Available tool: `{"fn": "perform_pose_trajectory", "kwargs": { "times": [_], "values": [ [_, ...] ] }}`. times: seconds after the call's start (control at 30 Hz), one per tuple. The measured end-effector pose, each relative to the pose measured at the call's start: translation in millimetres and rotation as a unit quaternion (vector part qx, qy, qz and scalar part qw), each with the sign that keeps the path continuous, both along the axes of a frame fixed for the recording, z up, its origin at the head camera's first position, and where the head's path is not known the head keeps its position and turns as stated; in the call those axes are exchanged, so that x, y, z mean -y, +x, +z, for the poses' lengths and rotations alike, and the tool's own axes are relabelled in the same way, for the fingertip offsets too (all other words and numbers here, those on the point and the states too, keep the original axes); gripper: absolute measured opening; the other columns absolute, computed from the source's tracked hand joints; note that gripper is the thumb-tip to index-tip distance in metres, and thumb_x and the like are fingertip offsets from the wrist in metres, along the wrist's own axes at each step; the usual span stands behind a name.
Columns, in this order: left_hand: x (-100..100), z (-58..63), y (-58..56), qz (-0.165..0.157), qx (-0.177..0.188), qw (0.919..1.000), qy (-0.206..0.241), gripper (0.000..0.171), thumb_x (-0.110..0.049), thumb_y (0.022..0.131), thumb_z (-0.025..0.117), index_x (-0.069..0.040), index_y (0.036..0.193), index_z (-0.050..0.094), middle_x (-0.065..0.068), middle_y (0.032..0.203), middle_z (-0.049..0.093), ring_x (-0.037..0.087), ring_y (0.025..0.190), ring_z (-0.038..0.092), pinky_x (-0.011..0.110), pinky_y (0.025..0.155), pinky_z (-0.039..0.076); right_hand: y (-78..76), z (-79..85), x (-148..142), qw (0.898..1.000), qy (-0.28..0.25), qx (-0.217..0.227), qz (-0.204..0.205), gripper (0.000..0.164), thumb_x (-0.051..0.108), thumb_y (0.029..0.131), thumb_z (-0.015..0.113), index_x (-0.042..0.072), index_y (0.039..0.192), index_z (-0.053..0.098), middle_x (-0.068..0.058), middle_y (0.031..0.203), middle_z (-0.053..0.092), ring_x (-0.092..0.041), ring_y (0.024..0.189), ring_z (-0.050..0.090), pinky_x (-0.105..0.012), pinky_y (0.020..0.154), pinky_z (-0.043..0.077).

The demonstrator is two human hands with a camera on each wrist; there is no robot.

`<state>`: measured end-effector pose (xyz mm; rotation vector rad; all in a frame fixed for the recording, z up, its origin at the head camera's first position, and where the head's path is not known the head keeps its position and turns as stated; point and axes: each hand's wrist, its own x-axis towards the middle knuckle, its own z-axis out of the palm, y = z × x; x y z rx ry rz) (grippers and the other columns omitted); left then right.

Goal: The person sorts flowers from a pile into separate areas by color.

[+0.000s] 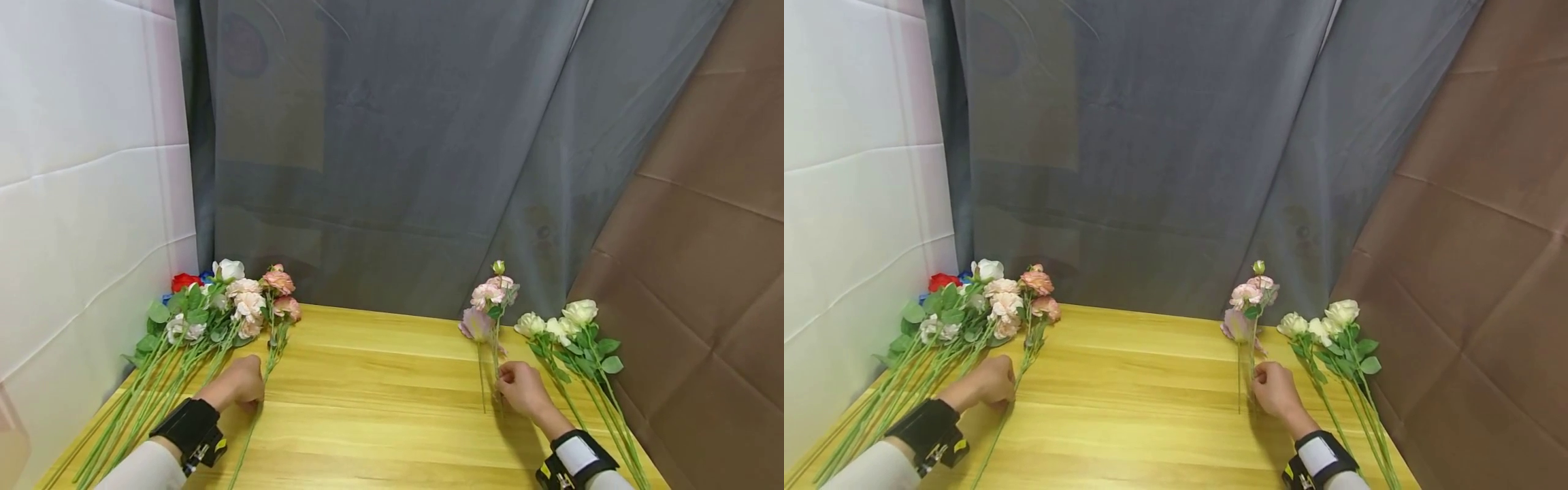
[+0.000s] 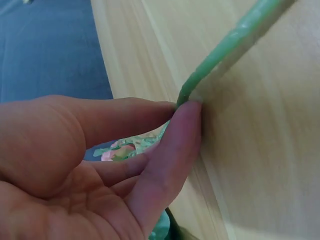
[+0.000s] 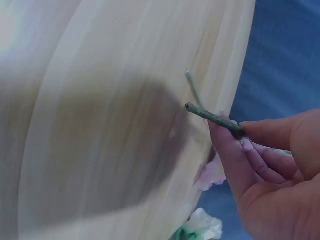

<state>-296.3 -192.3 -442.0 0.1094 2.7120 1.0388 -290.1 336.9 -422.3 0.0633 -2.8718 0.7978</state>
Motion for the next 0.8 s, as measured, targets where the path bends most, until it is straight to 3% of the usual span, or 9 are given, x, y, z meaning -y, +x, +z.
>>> {"fn": "perform_pose_trajectory", "kwargs": {
  "times": [0.3, 0.6, 0.73, 0.8],
  "values": [
    [3, 2.3, -0.8, 0.009, 0.054, 0.9974, 0.048, 0.021, 0.014, 0.083, 0.065, 0.009, 0.097, 0.050, 0.020, 0.087, 0.056, 0.025, 0.060, 0.067, 0.034, 0.057, 0.060, -7.2, -16.4, -11, 0.998, 0.030, 0.052, 0.007, 0.022, -0.001, 0.090, 0.066, -0.012, 0.110, 0.066, -0.011, 0.090, 0.070, -0.026, 0.083, 0.067, -0.042, 0.068, 0.057],
    [10, 1.0, 3.1, -0.018, 0.068, 0.9922, 0.103, 0.015, 0.014, 0.086, 0.058, 0.009, 0.098, 0.050, 0.021, 0.084, 0.061, 0.026, 0.061, 0.070, 0.036, 0.060, 0.061, -7.3, -20.8, -10, 0.997, 0.066, 0.044, 0.013, 0.032, 0.004, 0.088, 0.072, -0.011, 0.115, 0.063, -0.014, 0.093, 0.071, -0.034, 0.090, 0.070, -0.048, 0.073, 0.058],
    [11, -2.1, 6.0, -0.026, 0.092, 0.9876, 0.124, 0.010, 0.015, 0.088, 0.058, 0.006, 0.089, 0.053, 0.021, 0.079, 0.063, 0.024, 0.060, 0.069, 0.034, 0.058, 0.060, -4.1, -20.2, -5, 0.997, 0.061, 0.045, 0.022, 0.028, 0.003, 0.085, 0.075, -0.008, 0.109, 0.065, -0.012, 0.089, 0.071, -0.031, 0.086, 0.069, -0.046, 0.071, 0.058],
    [12, -4.5, 6.6, -0.024, 0.105, 0.9848, 0.136, 0.021, 0.015, 0.088, 0.059, -0.001, 0.079, 0.049, 0.020, 0.077, 0.063, 0.023, 0.061, 0.069, 0.033, 0.057, 0.060, -2.3, -19.8, -3, 0.997, 0.061, 0.050, 0.026, 0.026, 0.003, 0.084, 0.076, -0.006, 0.106, 0.066, -0.011, 0.088, 0.071, -0.029, 0.085, 0.069, -0.045, 0.070, 0.057]
  ]
}}
